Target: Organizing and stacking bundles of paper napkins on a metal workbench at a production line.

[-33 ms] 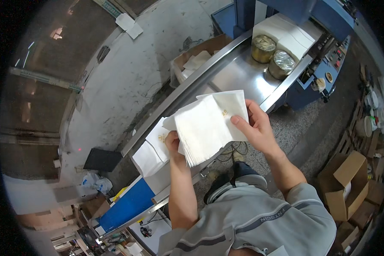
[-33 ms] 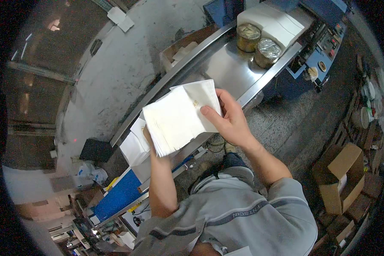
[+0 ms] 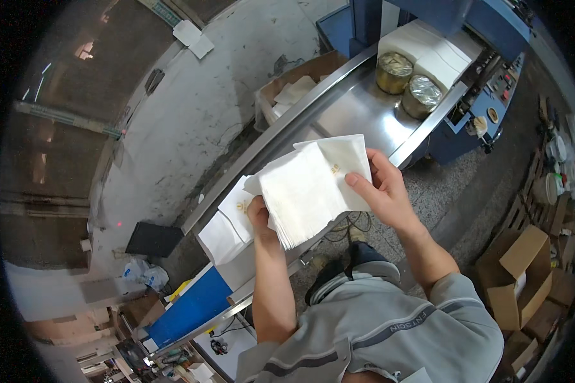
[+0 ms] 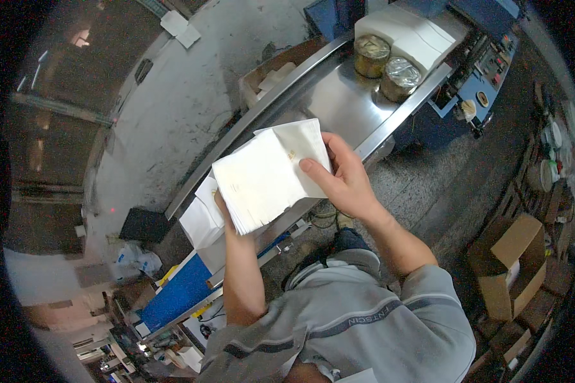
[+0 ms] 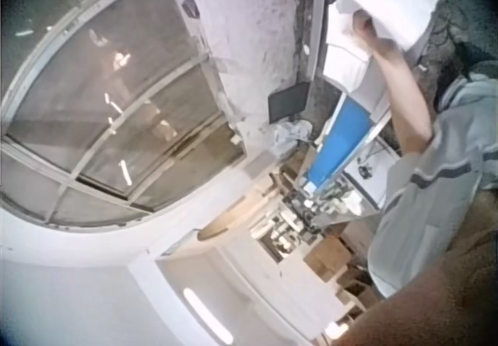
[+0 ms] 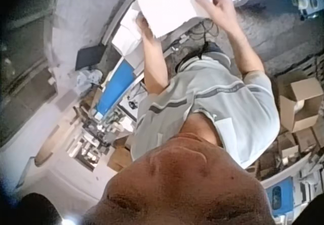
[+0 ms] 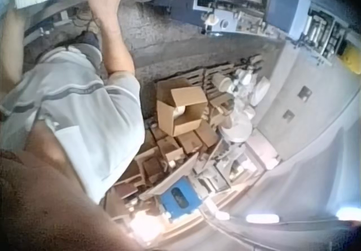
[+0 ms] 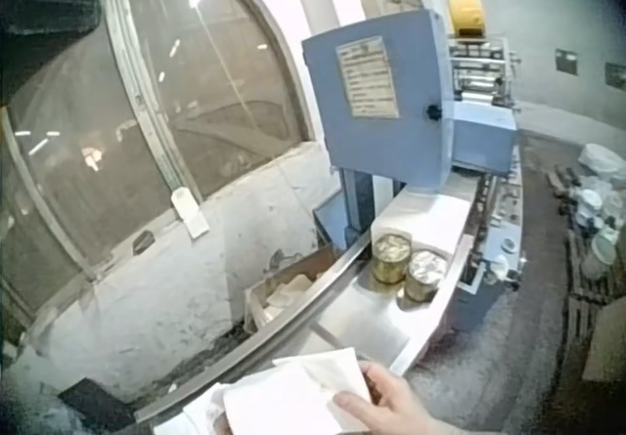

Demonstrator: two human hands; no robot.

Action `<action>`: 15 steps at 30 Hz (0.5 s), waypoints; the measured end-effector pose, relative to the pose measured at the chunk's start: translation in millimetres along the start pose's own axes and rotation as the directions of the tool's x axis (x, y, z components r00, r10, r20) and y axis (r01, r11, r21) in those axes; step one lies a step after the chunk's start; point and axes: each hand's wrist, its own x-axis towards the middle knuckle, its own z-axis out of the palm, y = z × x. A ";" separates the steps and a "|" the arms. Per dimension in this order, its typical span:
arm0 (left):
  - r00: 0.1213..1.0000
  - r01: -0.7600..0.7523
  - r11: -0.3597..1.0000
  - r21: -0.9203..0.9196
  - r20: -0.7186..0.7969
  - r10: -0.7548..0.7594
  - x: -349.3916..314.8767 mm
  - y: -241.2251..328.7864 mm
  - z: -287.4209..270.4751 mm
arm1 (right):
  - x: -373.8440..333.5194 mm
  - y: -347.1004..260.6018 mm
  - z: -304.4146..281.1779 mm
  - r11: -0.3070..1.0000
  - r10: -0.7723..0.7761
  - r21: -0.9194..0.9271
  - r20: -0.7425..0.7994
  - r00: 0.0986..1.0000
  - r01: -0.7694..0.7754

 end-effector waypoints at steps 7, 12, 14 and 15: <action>0.967 -0.214 0.876 0.432 -0.036 0.254 2.1 -6.8 12.2 | 8.9 -0.4 -6.2 0.997 0.068 0.024 0.050 0.996 -0.069; 0.961 -0.277 0.856 0.437 0.104 0.258 23.8 -14.1 -43.4 | 19.6 -2.8 -6.3 0.997 0.059 -0.046 0.126 0.990 -0.053; 0.977 -0.214 0.927 0.307 0.073 0.201 30.1 -17.1 -34.1 | 26.8 0.1 -8.6 0.996 0.075 -0.053 0.133 0.988 -0.068; 0.987 -0.159 0.973 0.168 0.050 0.153 31.0 -18.2 -29.7 | 29.5 2.6 -10.2 0.995 0.082 -0.060 0.151 0.985 -0.074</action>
